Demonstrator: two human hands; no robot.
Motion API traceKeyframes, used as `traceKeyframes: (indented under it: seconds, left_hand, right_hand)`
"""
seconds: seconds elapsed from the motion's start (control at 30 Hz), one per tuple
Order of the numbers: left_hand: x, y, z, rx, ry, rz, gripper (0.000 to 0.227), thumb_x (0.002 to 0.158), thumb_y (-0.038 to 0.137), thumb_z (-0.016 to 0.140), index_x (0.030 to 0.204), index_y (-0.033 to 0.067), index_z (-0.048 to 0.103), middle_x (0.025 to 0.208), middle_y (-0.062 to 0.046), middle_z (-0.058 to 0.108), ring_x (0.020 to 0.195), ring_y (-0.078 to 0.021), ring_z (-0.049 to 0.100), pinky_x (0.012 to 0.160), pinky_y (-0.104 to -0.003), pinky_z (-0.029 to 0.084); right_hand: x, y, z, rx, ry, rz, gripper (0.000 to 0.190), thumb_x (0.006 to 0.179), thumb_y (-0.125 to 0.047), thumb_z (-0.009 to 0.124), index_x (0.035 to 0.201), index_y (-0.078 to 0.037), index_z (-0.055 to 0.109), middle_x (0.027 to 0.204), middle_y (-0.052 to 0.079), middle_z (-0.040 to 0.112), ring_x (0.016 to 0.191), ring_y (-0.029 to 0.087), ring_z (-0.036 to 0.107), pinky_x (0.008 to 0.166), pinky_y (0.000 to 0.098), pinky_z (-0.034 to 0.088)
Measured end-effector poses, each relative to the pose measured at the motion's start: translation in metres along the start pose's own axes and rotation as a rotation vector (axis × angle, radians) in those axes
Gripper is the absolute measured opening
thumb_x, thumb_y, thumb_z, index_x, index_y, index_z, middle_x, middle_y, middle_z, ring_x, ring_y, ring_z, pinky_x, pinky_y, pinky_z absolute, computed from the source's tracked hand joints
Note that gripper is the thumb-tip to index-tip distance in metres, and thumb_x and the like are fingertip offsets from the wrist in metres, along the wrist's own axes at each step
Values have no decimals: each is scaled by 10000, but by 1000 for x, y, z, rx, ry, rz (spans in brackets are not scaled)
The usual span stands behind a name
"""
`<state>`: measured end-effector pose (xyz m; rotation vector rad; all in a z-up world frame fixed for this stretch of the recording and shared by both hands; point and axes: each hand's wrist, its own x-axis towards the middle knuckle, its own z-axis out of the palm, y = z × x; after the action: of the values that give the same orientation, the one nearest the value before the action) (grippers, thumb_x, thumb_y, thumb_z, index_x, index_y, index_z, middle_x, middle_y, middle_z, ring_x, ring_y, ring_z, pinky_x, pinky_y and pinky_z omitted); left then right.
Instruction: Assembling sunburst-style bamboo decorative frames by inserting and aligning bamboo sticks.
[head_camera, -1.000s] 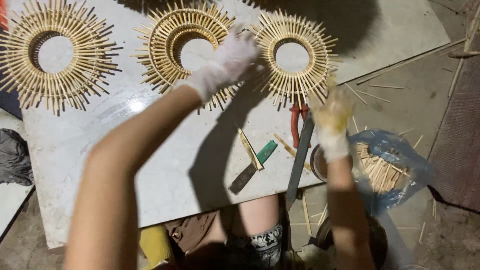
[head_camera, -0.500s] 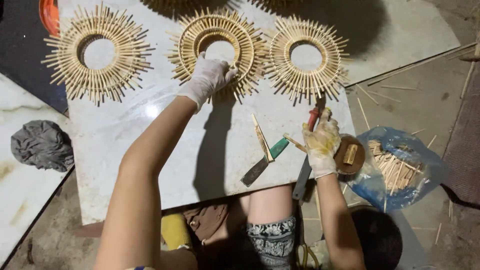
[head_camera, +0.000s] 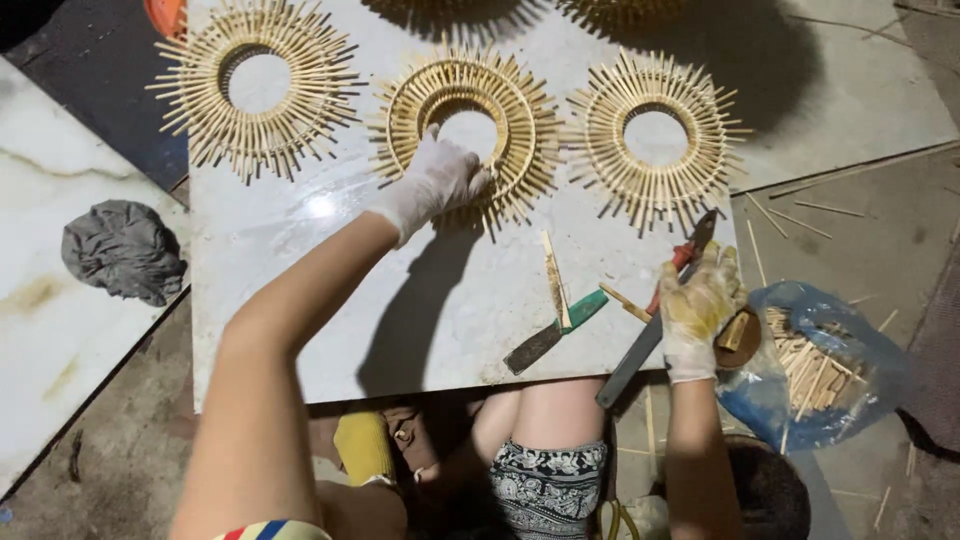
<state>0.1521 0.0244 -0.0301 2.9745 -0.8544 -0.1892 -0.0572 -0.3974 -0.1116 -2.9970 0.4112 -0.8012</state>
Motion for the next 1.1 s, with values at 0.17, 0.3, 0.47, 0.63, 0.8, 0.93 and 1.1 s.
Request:
traceKeyframes:
  seconds: [0.17, 0.3, 0.47, 0.63, 0.8, 0.93, 1.1]
  left_hand:
    - [-79, 10, 10, 8, -107, 57, 532, 1000, 565, 414, 1139, 164, 735, 1083, -178, 736, 1106, -362, 668, 1177, -628, 223]
    - [-125, 8, 21, -65, -80, 175, 515, 981, 555, 420, 1242, 195, 680, 1061, -158, 710, 1114, -358, 631, 1138, -645, 216]
    - [-140, -23, 35, 16, 209, 279, 452, 987, 533, 454, 1098, 185, 720, 959, -132, 693, 1062, -337, 642, 1141, -622, 243]
    - [-147, -27, 21, 40, 204, 334, 427, 1021, 502, 471, 985, 157, 719, 899, -139, 679, 1050, -332, 646, 1170, -581, 261]
    - [-142, -33, 21, -42, 216, 362, 458, 1002, 513, 480, 983, 124, 721, 772, -146, 640, 912, -331, 646, 1163, -608, 264]
    - [-143, -34, 24, -18, 333, 398, 472, 1005, 533, 491, 928, 124, 713, 794, -136, 633, 918, -326, 647, 1146, -602, 284]
    - [-121, -14, 4, -51, 274, 445, 487, 994, 558, 487, 962, 138, 732, 813, -143, 660, 879, -330, 658, 1151, -642, 242]
  right_hand:
    - [17, -90, -35, 341, -1, -146, 639, 1002, -352, 743, 1553, -114, 521, 1571, 200, 527, 1439, 372, 475, 1215, 562, 319]
    - [35, -210, -66, 536, -148, -328, 637, 980, -378, 736, 1533, -159, 510, 1550, 156, 527, 1420, 355, 450, 1199, 487, 314]
    - [69, -307, -39, 321, -330, -463, 860, 867, -447, 789, 1523, -41, 409, 1535, 204, 443, 1423, 367, 400, 1159, 564, 280]
    - [83, -329, -2, 134, -361, -518, 1005, 775, -423, 832, 1557, -36, 334, 1552, 217, 381, 1418, 392, 367, 1136, 627, 249]
    - [88, -332, 14, 14, -346, -626, 976, 802, -407, 815, 1564, -31, 334, 1550, 177, 417, 1431, 375, 370, 1149, 662, 246]
    - [93, -329, 12, 45, -299, -590, 988, 784, -401, 823, 1569, -43, 340, 1557, 183, 429, 1439, 348, 383, 1137, 649, 263]
    - [114, -297, -14, 181, -306, -469, 1035, 815, -466, 814, 1609, -39, 306, 1560, 212, 423, 1455, 370, 366, 1170, 637, 237]
